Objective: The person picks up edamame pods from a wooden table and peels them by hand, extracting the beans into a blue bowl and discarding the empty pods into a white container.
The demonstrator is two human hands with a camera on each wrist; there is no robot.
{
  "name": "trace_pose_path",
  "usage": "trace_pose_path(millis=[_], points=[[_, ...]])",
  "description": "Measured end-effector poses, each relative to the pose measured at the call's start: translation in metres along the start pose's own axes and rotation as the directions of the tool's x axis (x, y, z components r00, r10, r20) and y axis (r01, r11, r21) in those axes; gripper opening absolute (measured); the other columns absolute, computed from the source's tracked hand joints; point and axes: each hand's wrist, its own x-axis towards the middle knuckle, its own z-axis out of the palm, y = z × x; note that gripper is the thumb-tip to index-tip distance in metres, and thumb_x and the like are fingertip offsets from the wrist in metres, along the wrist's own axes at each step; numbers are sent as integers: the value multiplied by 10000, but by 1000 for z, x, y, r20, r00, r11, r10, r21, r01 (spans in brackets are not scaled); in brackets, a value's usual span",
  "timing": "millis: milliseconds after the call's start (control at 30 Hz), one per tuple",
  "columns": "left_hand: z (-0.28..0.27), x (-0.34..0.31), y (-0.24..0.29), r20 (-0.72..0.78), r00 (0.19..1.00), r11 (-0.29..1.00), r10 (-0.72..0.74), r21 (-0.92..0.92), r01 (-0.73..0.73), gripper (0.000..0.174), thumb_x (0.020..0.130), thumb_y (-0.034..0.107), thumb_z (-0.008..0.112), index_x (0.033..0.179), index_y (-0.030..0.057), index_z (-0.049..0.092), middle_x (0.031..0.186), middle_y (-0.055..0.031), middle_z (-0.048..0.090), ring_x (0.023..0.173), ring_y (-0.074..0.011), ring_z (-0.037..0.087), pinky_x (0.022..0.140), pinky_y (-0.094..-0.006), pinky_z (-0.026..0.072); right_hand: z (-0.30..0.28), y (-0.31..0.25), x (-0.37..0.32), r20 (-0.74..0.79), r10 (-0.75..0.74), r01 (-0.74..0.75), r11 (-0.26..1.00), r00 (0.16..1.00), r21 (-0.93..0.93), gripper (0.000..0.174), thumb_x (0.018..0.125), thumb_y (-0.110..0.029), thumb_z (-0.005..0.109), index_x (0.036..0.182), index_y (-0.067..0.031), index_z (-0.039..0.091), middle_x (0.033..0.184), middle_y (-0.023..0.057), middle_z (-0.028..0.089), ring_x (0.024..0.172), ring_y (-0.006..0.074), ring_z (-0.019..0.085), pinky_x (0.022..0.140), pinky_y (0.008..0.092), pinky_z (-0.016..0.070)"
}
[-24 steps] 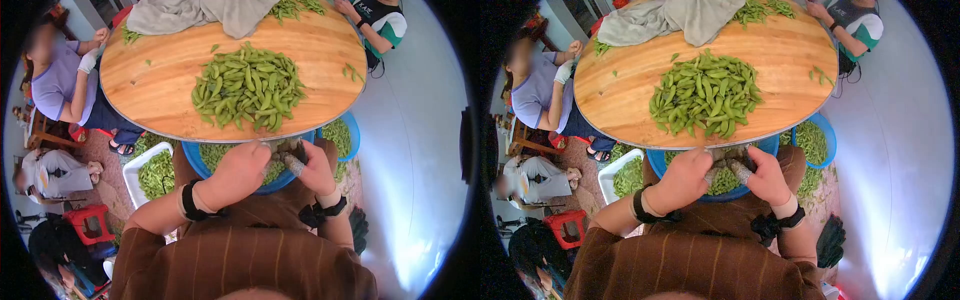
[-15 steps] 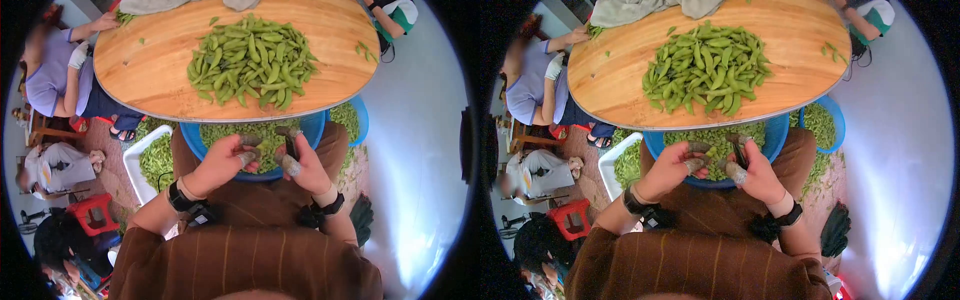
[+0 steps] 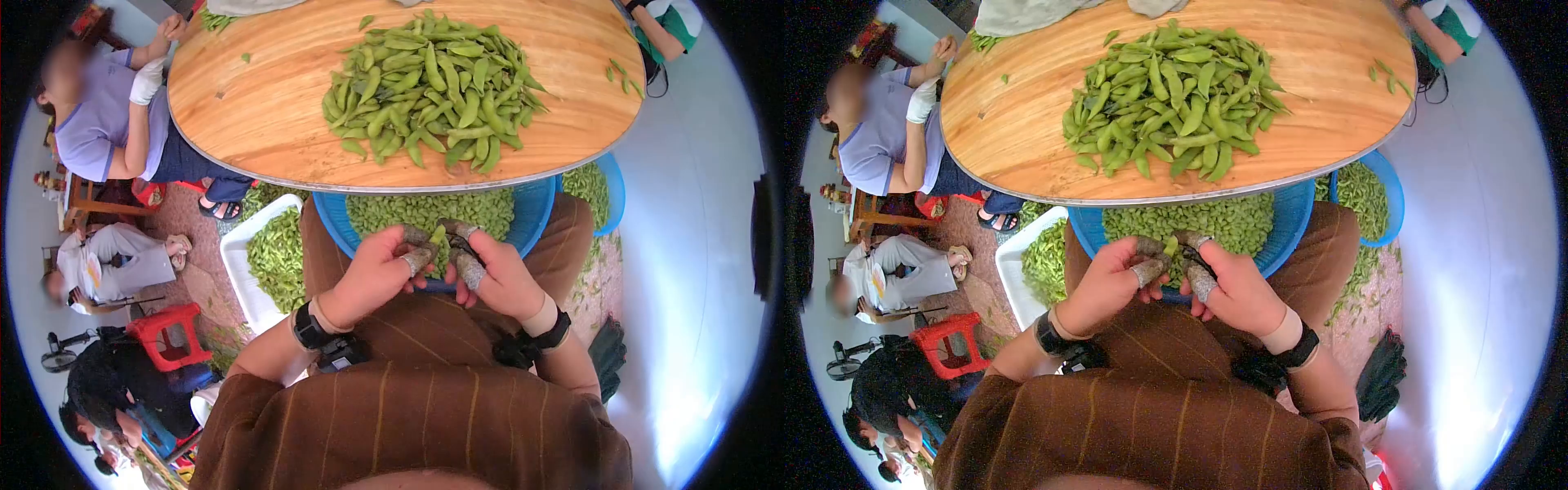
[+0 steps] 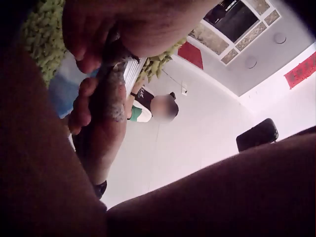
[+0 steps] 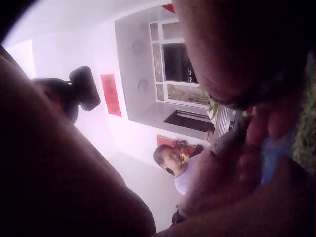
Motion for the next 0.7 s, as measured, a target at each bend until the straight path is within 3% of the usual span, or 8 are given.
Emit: trace_pose_path(millis=[200, 267, 367, 567, 600, 633, 667, 700], points=[[9, 7, -4, -12, 995, 988, 100, 121, -98, 99, 900, 81, 535, 971, 13, 550, 793, -25, 602, 610, -80, 546, 534, -218, 451, -4, 2, -5, -35, 39, -36, 996, 999, 86, 438, 903, -59, 416, 1339, -45, 376, 815, 34, 598, 567, 86, 571, 464, 200, 473], [10, 8, -5, -4, 995, 986, 103, 135, -102, 101, 898, 74, 535, 973, 9, 554, 786, -25, 598, 606, -80, 541, 533, -219, 450, -4, 3, -6, -51, 31, -26, 995, 998, 100, 453, 822, 5, 382, 1266, -62, 437, 794, 29, 616, 558, 93, 585, 459, 219, 491], [9, 9, -5, -13, 991, 975, 135, 178, -130, 109, 896, 71, 536, 982, 8, 559, 778, -25, 596, 612, -82, 542, 535, -225, 453, -4, 1, -5, -68, 30, -20, 990, 997, 138, 438, 834, -7, 390, 1265, -65, 444, 793, 28, 617, 558, 89, 580, 462, 216, 490], [3, 6, 7, 20, 953, 789, 302, 556, -261, 115, 884, 53, 544, 990, 9, 559, 765, -32, 601, 626, -96, 560, 546, -249, 463, -6, 1, -1, -32, 67, -60, 983, 997, 173, 371, 896, -75, 438, 1266, -73, 444, 739, 3, 575, 513, 56, 518, 416, 196, 417], [2, 6, 12, 85, 973, 899, 215, 372, -231, 114, 882, 53, 541, 988, 12, 559, 760, -37, 603, 626, -105, 563, 546, -251, 461, -7, 0, -1, -35, 66, -59, 983, 997, 174, 371, 896, -75, 438, 1266, -73, 444, 739, 3, 575, 513, 56, 518, 416, 196, 417], [-1, 6, 15, 167, 976, 969, 140, 178, -170, 114, 880, 52, 537, 985, 15, 560, 755, -42, 605, 626, -114, 566, 546, -254, 459, -8, -2, -1, 44, 50, -62, 940, 998, 335, 347, 913, -117, 455, 1257, -79, 453, 724, -2, 553, 495, 50, 485, 403, 193, 383], [-4, 7, 17, 170, 975, 968, 142, 180, -173, 114, 880, 52, 537, 985, 15, 560, 755, -42, 605, 626, -114, 566, 546, -254, 459, -9, -4, -1, 119, 19, -74, 871, 993, 486, 327, 929, -159, 473, 1248, -85, 462, 709, -6, 530, 478, 43, 453, 389, 189, 350], [-8, 7, 19, 300, 954, 990, 22, -141, 21, 106, 879, 58, 535, 975, 21, 560, 749, -43, 604, 625, -124, 569, 548, -253, 457, -9, -6, -2, 116, 16, -71, 872, 993, 485, 327, 929, -159, 473, 1248, -85, 462, 709, -6, 530, 478, 43, 453, 389, 189, 350]])
